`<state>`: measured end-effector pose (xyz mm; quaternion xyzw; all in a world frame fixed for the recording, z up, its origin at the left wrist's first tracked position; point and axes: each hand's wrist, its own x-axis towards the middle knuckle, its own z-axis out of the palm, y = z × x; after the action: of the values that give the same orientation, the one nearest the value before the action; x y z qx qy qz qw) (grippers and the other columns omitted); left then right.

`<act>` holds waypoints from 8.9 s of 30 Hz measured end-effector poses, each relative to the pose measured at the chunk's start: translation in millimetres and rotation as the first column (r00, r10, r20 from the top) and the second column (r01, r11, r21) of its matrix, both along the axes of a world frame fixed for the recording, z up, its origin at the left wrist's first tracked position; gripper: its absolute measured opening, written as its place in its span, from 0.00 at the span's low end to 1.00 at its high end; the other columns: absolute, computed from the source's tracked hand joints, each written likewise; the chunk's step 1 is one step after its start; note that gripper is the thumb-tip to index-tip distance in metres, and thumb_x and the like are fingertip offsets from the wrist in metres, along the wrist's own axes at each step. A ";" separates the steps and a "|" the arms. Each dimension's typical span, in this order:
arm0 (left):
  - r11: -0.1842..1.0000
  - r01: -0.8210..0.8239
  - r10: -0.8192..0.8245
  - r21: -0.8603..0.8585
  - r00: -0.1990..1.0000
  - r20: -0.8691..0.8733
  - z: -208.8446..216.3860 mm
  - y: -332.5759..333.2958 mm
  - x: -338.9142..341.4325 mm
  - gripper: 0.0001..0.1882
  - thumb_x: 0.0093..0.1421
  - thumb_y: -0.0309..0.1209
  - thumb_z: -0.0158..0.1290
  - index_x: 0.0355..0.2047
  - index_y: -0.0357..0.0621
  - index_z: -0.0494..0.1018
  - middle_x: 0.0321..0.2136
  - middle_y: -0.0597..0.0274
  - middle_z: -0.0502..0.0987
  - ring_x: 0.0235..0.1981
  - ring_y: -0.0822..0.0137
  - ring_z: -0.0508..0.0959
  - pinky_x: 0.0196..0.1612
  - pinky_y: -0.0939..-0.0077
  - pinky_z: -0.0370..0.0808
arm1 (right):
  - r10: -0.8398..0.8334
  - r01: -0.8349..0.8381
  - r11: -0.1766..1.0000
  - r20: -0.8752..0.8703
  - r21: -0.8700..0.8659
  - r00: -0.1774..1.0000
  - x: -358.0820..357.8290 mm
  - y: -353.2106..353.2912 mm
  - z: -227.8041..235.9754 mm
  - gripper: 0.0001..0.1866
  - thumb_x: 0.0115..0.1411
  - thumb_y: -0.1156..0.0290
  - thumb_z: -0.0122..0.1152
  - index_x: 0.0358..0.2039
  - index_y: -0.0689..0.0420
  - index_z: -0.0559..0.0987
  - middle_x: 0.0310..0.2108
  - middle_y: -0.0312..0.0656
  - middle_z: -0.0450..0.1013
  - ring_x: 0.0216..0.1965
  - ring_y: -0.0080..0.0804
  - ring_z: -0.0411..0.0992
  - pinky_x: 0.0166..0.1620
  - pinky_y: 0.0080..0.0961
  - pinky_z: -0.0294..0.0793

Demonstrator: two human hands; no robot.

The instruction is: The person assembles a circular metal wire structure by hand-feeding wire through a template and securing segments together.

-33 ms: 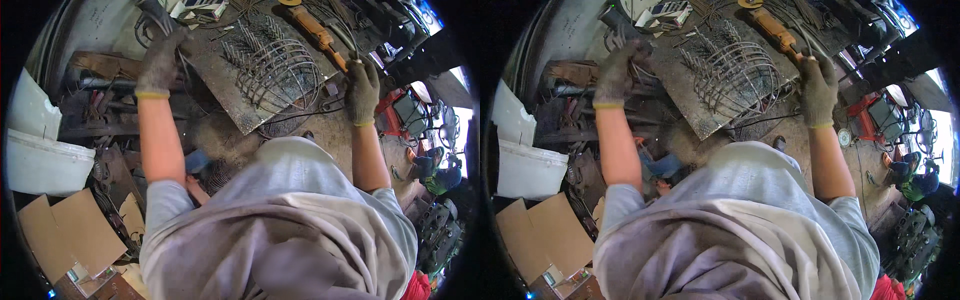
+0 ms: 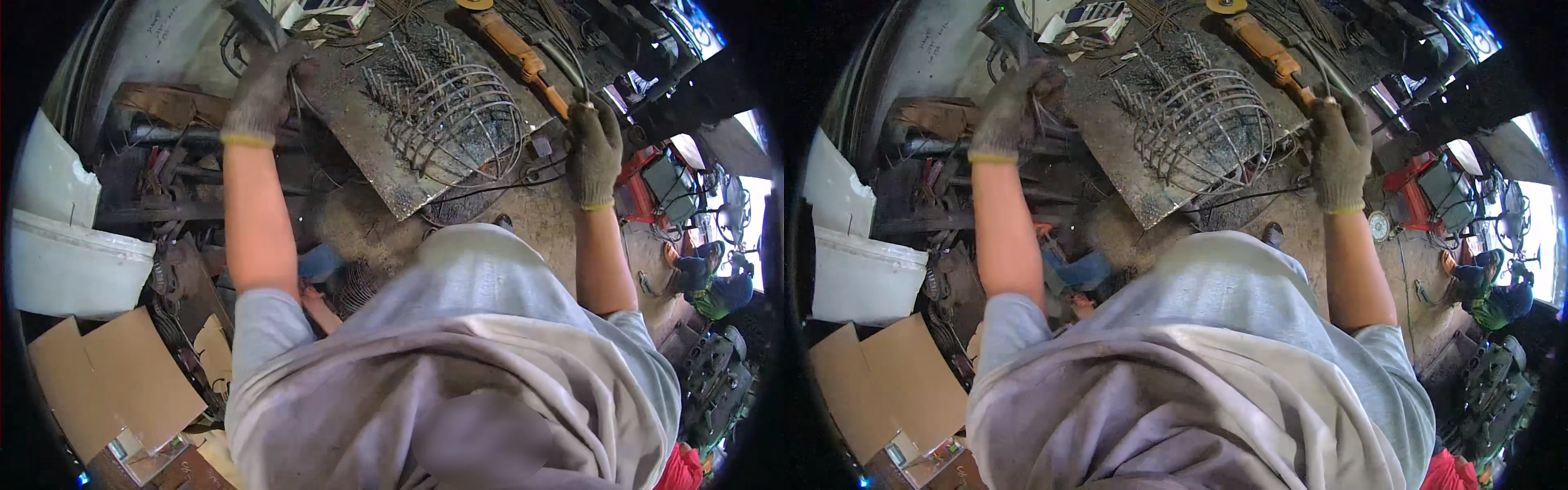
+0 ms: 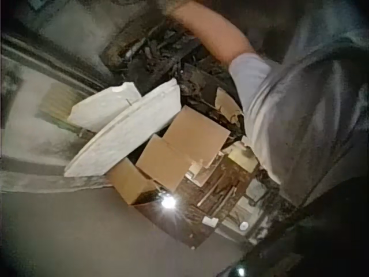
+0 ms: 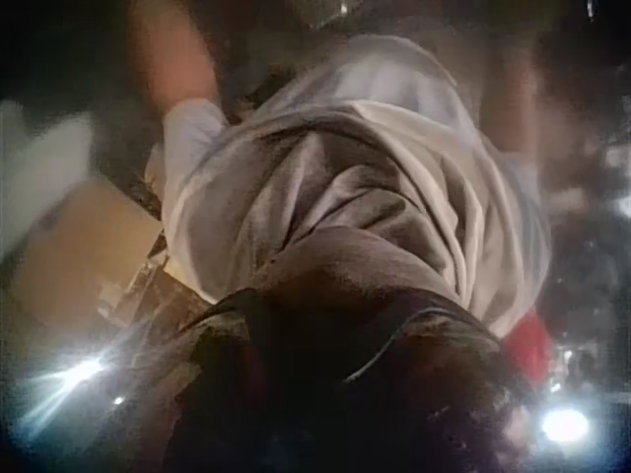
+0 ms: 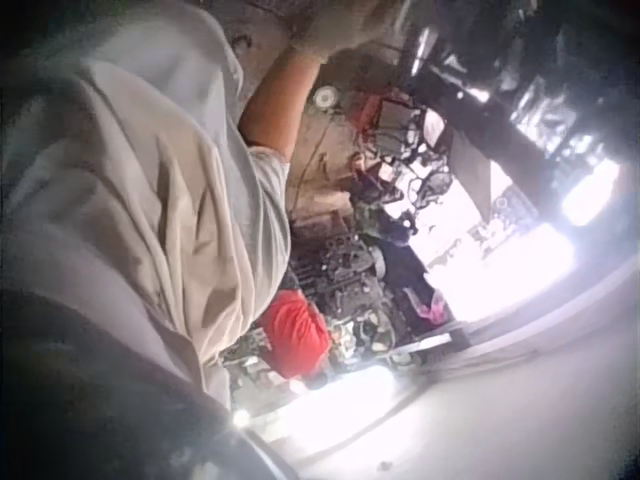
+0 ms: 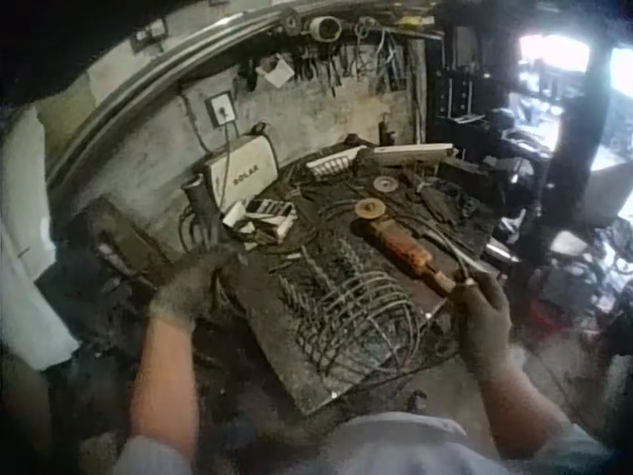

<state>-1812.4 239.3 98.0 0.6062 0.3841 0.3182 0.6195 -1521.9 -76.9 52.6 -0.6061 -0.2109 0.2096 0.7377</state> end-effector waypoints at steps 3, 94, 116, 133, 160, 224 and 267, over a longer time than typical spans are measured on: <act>0.822 0.289 0.126 0.491 0.748 -0.651 -6.4 40.1 30.8 0.19 0.66 0.42 0.50 0.46 0.37 0.74 0.31 0.54 0.79 0.40 0.60 0.80 0.45 0.63 0.77 | -0.035 0.034 0.999 0.045 0.008 0.998 3.1 -13.7 -4.7 0.13 0.68 0.68 0.55 0.49 0.59 0.78 0.31 0.33 0.75 0.26 0.15 0.68 0.28 0.11 0.65; 0.746 -0.058 0.473 0.663 0.748 -0.466 -149.3 -265.8 62.7 0.17 0.61 0.37 0.57 0.45 0.38 0.78 0.35 0.50 0.81 0.36 0.55 0.81 0.41 0.66 0.76 | 0.514 -0.291 0.836 0.481 -0.464 0.710 87.1 20.5 -148.9 0.15 0.61 0.61 0.64 0.42 0.58 0.83 0.38 0.46 0.82 0.39 0.34 0.80 0.45 0.28 0.77; 0.818 -0.166 0.477 0.551 0.730 -0.489 -149.4 -263.5 65.1 0.18 0.60 0.39 0.57 0.45 0.39 0.78 0.40 0.46 0.80 0.42 0.50 0.81 0.48 0.62 0.75 | 0.631 -0.502 0.752 0.247 -0.427 0.736 97.4 17.8 -134.2 0.18 0.63 0.59 0.62 0.45 0.60 0.82 0.33 0.37 0.80 0.35 0.22 0.75 0.42 0.21 0.74; 0.800 0.037 0.350 0.599 0.782 -0.516 -153.1 -256.0 49.9 0.17 0.61 0.38 0.56 0.46 0.40 0.78 0.45 0.49 0.80 0.46 0.51 0.80 0.49 0.63 0.75 | 0.579 -0.362 0.781 0.374 -0.509 0.724 91.6 25.8 -116.4 0.19 0.64 0.57 0.60 0.47 0.57 0.82 0.37 0.38 0.81 0.37 0.24 0.77 0.43 0.22 0.74; 0.808 -0.083 0.473 0.584 0.682 -0.557 -162.9 -256.8 63.7 0.18 0.63 0.44 0.53 0.46 0.48 0.79 0.42 0.52 0.81 0.44 0.49 0.81 0.47 0.60 0.76 | 0.571 -0.409 0.788 0.299 -0.460 0.764 90.3 28.6 -124.5 0.16 0.62 0.62 0.64 0.45 0.59 0.82 0.38 0.40 0.81 0.39 0.24 0.76 0.45 0.22 0.74; 0.698 0.124 0.471 0.705 0.663 -0.582 -169.9 -245.4 55.0 0.14 0.58 0.40 0.57 0.40 0.46 0.80 0.36 0.52 0.81 0.40 0.50 0.80 0.44 0.59 0.76 | 0.511 -0.274 0.839 0.507 -0.470 0.695 85.4 31.4 -107.1 0.15 0.63 0.62 0.62 0.45 0.57 0.83 0.36 0.42 0.81 0.38 0.30 0.78 0.45 0.26 0.75; 0.710 0.141 0.485 0.690 0.612 -0.625 -150.9 -252.0 64.8 0.14 0.57 0.35 0.59 0.41 0.42 0.79 0.36 0.47 0.80 0.40 0.46 0.79 0.44 0.58 0.75 | 0.492 -0.306 0.851 0.444 -0.427 0.749 87.3 38.0 -133.4 0.15 0.61 0.61 0.63 0.42 0.58 0.83 0.36 0.44 0.81 0.39 0.34 0.79 0.45 0.27 0.75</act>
<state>-1747.6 -12.7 -52.9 0.8195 0.5270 0.2071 0.0885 -1434.7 -38.9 -80.8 -0.6932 -0.4976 0.2180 0.4737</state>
